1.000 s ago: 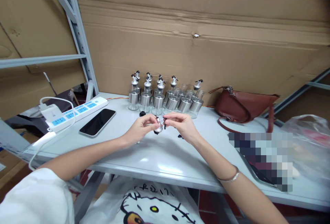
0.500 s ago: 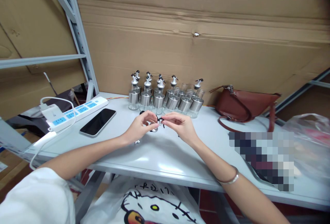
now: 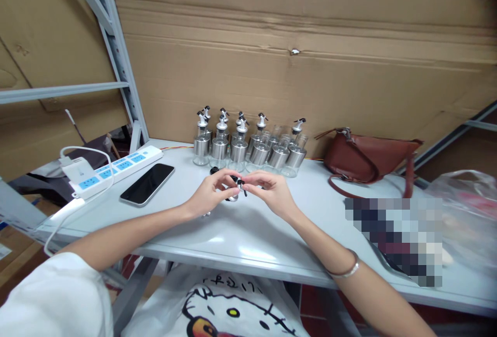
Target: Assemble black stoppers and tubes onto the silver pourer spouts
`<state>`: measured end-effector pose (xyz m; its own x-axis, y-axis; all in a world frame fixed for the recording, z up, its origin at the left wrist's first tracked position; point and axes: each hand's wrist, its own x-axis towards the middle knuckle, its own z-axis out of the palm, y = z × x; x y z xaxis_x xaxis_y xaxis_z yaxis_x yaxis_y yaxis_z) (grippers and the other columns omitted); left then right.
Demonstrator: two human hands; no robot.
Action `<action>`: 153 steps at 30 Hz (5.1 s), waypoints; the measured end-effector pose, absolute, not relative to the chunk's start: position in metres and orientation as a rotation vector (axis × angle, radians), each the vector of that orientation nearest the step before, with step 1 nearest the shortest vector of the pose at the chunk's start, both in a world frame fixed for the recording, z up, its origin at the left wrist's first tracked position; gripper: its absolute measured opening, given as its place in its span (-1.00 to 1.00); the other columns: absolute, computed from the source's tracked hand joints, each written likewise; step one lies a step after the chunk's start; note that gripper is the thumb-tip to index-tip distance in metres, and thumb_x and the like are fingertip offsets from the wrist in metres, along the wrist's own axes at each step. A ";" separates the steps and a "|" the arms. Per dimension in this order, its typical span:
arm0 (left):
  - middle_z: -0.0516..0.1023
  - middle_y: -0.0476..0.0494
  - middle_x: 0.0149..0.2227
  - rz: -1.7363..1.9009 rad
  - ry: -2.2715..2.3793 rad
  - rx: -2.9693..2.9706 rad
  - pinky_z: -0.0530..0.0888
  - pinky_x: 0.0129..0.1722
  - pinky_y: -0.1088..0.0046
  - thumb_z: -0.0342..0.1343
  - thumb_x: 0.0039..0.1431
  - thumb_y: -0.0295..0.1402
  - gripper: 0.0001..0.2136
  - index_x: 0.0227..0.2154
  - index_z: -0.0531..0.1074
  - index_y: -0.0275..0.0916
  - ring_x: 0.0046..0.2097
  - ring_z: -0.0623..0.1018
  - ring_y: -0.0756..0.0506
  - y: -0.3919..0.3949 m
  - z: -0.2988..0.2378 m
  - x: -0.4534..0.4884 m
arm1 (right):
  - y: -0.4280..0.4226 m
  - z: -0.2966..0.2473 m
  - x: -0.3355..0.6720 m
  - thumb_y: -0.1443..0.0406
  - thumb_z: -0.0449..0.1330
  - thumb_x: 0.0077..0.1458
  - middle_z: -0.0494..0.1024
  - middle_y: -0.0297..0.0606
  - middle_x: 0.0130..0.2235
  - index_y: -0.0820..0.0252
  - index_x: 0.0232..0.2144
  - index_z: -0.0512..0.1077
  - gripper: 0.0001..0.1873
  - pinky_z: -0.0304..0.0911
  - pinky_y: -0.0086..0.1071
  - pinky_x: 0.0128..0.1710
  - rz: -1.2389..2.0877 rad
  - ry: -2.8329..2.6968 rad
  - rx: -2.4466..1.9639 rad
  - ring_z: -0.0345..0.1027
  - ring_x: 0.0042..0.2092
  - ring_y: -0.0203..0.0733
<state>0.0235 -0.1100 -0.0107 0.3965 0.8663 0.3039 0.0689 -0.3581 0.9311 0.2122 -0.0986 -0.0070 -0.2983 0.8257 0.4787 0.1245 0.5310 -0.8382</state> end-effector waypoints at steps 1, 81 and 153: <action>0.50 0.01 -0.43 1.073 0.821 1.729 0.39 -0.30 0.48 0.16 0.06 -0.32 -0.73 -0.15 0.38 -0.21 -0.36 0.51 0.00 -0.110 -0.011 0.023 | -0.099 -0.007 0.212 0.17 0.34 -0.13 0.59 -0.21 -0.36 0.16 -0.43 0.58 -0.80 0.38 -0.30 -0.31 0.876 -1.746 -0.798 0.44 -0.37 -0.21; 0.54 -0.19 -0.13 1.327 0.822 1.321 0.58 -0.32 0.39 0.24 -0.04 -0.20 -0.64 -0.18 0.48 -0.28 -0.15 0.55 -0.14 -0.106 -0.005 0.031 | -0.113 -0.009 0.193 0.29 0.22 0.05 0.51 -0.18 -0.14 0.12 -0.06 0.36 -0.64 0.46 -0.34 -0.26 0.363 -1.907 -0.714 0.44 -0.21 -0.21; 0.38 -0.21 -0.09 0.909 0.677 1.669 0.35 -0.06 0.21 0.36 -0.30 -0.31 -0.36 -0.13 0.14 -0.22 -0.05 0.42 -0.22 -0.137 -0.038 0.039 | -0.141 0.002 0.207 0.42 0.27 0.00 0.62 -0.32 -0.32 -0.09 -0.01 0.40 -0.51 0.49 -0.19 -0.32 -0.125 -1.903 -0.535 0.53 -0.23 -0.02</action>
